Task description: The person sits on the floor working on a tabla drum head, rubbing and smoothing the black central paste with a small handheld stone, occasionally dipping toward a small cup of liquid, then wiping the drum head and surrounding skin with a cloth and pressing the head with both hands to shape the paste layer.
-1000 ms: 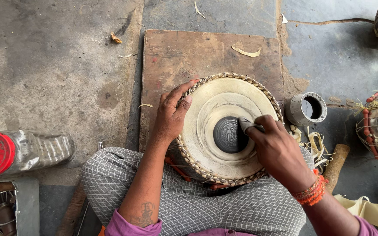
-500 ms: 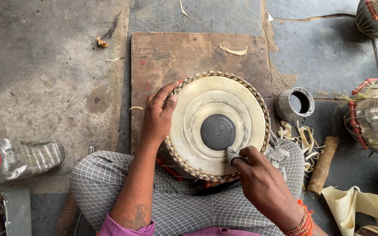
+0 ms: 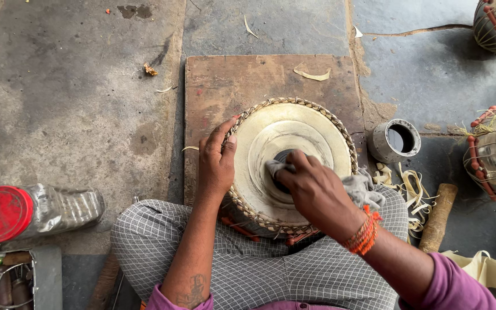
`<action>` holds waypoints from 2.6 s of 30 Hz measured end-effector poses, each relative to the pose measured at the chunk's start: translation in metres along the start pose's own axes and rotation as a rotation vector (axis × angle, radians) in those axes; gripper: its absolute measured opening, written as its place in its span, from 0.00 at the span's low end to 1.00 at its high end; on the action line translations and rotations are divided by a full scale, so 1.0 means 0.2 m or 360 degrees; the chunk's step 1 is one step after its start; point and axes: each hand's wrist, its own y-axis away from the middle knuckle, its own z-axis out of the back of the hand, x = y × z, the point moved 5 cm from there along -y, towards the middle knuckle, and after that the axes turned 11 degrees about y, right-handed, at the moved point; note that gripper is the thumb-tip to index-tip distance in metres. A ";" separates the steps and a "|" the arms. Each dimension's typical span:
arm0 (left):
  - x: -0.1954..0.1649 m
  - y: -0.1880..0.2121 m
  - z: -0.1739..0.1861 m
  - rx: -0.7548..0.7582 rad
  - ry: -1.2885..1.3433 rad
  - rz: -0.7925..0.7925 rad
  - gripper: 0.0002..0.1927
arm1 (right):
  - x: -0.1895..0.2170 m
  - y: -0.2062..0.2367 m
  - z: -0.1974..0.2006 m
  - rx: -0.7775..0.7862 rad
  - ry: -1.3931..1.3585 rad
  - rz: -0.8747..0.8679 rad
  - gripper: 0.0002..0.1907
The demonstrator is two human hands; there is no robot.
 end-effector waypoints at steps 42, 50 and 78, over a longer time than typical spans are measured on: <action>0.44 0.65 0.87 0.0388 -0.1827 0.1462 0.24 | -0.61 1.72 -0.84 0.1453 -0.1637 -0.1388 0.23; 0.12 0.53 1.15 0.0016 -0.2034 0.0686 0.26 | -0.71 1.36 -0.48 0.1399 -0.0275 -0.0992 0.22; -0.04 -0.33 -0.16 0.0719 0.0304 -0.0030 0.25 | -0.34 -0.35 0.05 0.0082 -0.0117 0.0036 0.51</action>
